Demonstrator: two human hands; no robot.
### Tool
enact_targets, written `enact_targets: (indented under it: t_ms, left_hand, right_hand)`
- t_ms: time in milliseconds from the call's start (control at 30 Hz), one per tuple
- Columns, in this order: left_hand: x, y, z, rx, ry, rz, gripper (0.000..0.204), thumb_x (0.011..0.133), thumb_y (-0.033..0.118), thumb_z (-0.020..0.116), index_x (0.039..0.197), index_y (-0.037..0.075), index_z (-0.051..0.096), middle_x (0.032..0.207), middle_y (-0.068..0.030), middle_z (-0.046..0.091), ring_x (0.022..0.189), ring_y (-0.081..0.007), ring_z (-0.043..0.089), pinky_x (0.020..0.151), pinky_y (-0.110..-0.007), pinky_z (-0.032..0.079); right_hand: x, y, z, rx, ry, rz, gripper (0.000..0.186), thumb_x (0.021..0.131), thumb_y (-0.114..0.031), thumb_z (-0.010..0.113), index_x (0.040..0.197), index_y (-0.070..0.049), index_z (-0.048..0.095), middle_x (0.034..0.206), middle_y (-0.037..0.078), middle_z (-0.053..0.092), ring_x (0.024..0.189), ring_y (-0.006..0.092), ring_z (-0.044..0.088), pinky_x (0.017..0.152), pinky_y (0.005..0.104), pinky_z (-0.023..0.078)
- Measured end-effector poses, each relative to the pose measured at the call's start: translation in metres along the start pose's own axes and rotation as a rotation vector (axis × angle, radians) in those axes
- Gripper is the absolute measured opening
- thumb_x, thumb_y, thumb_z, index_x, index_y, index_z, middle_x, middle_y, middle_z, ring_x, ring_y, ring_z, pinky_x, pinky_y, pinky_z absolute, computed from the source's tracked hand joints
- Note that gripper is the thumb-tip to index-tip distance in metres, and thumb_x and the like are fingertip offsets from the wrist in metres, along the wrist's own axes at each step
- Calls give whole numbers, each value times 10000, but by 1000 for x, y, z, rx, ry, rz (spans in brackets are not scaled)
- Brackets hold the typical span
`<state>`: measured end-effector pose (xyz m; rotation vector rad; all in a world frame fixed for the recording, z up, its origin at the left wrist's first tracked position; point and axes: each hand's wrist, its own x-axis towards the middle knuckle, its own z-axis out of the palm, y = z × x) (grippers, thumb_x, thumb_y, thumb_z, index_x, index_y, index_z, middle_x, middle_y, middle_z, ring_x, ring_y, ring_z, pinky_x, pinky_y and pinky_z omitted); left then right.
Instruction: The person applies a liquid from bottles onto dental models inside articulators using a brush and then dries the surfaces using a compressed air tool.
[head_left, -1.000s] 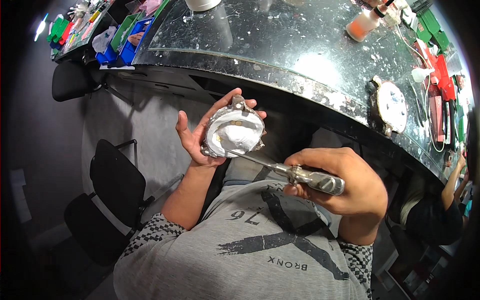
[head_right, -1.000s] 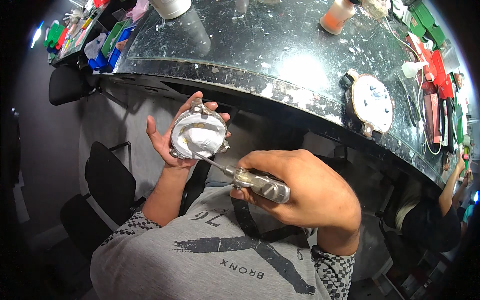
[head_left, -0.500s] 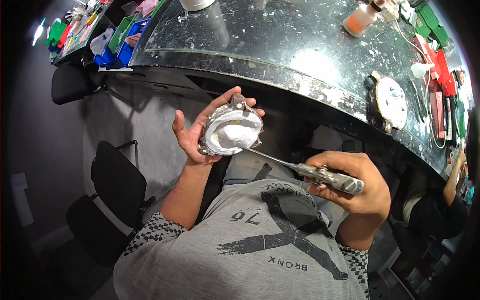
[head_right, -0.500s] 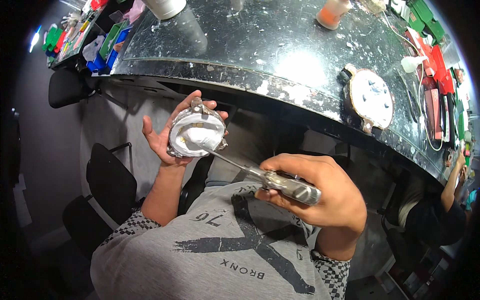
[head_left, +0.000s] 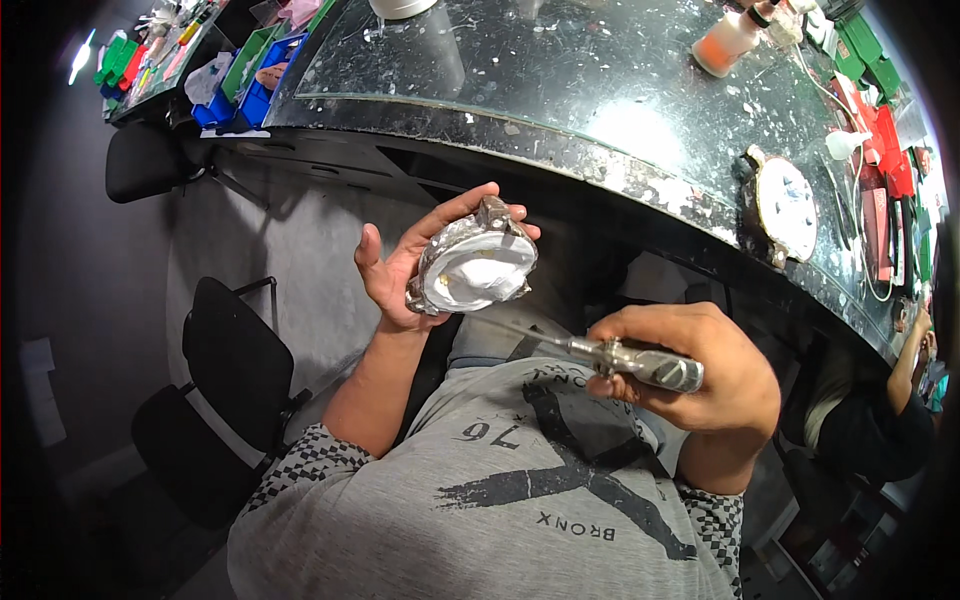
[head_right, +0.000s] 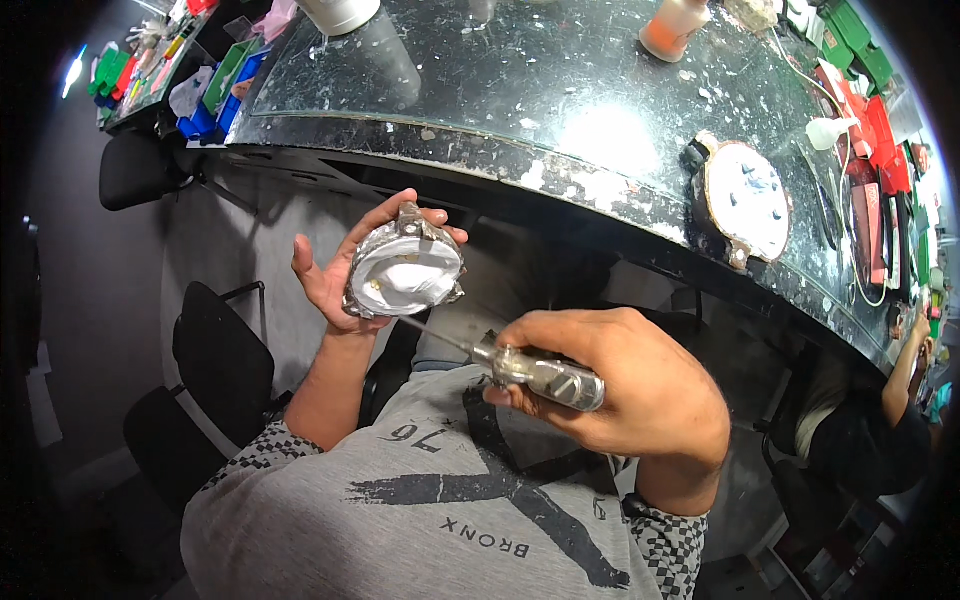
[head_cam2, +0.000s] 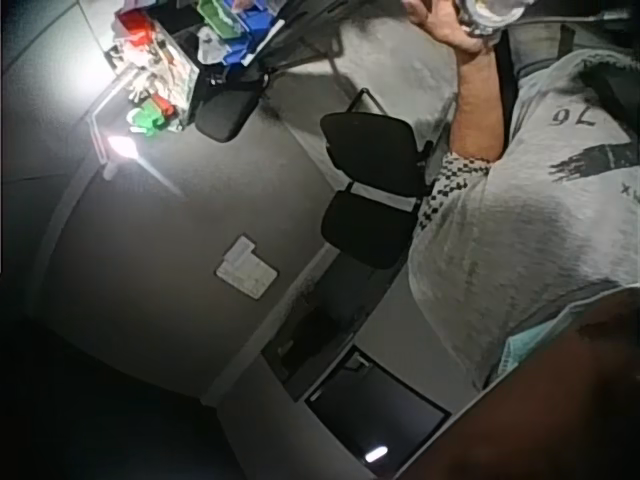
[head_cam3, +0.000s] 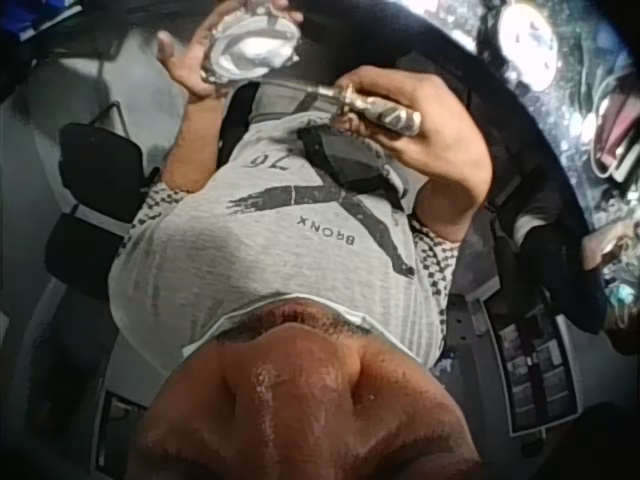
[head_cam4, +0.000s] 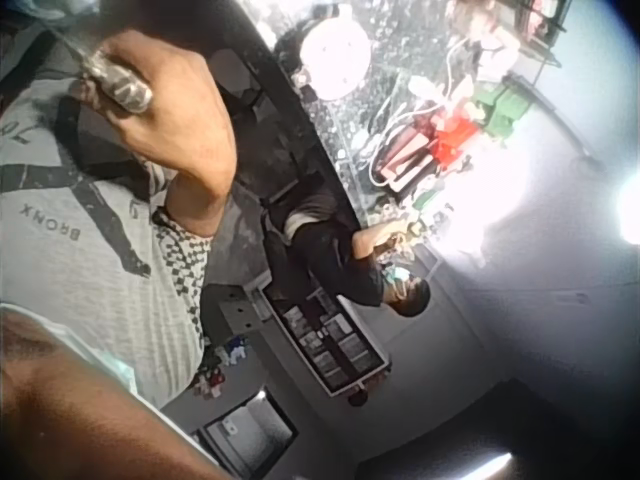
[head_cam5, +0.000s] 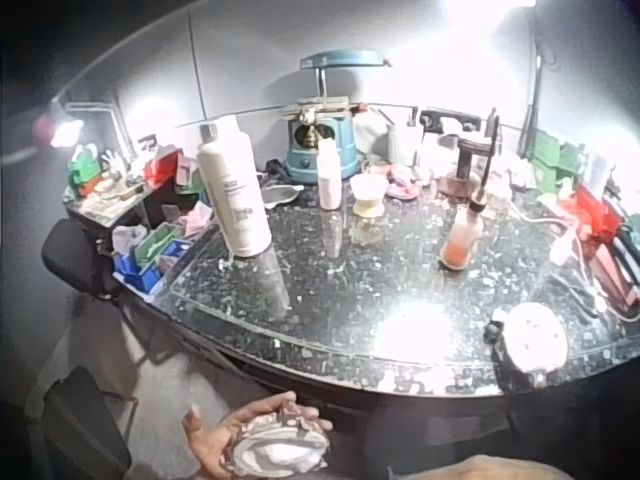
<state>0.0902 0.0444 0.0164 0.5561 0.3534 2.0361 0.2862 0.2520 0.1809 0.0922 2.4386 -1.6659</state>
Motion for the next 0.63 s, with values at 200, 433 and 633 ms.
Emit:
enact_targets:
  t_ms: [200, 433, 633]
  left_hand:
    - [4, -3, 10, -98, 56, 14, 1103, 886, 831, 441, 1572, -23, 319, 1444, -325, 495, 1333, -582, 465, 1026, -722, 460]
    - [9, 0, 23, -161, 107, 34, 1057, 890, 828, 440, 1571, 28, 325, 1455, -290, 463, 1330, -542, 473, 1022, -757, 440]
    - [13, 4, 32, -125, 30, -9, 1092, 872, 823, 498, 1598, 39, 272, 1501, -281, 422, 1371, -533, 431, 1036, -779, 408]
  right_hand:
    - [-19, 24, -15, 10, -57, -97, 433, 816, -201, 866, 1164, -2, 700, 995, 161, 742, 877, 327, 743, 770, 377, 574]
    - [-50, 56, -16, 206, 73, 176, 376, 821, -80, 859, 1146, 18, 695, 1002, 105, 753, 909, 209, 752, 789, 312, 576]
    - [-76, 98, 2, 270, 166, 323, 378, 822, -84, 875, 1156, -13, 711, 974, 40, 723, 891, 72, 639, 796, 249, 524]
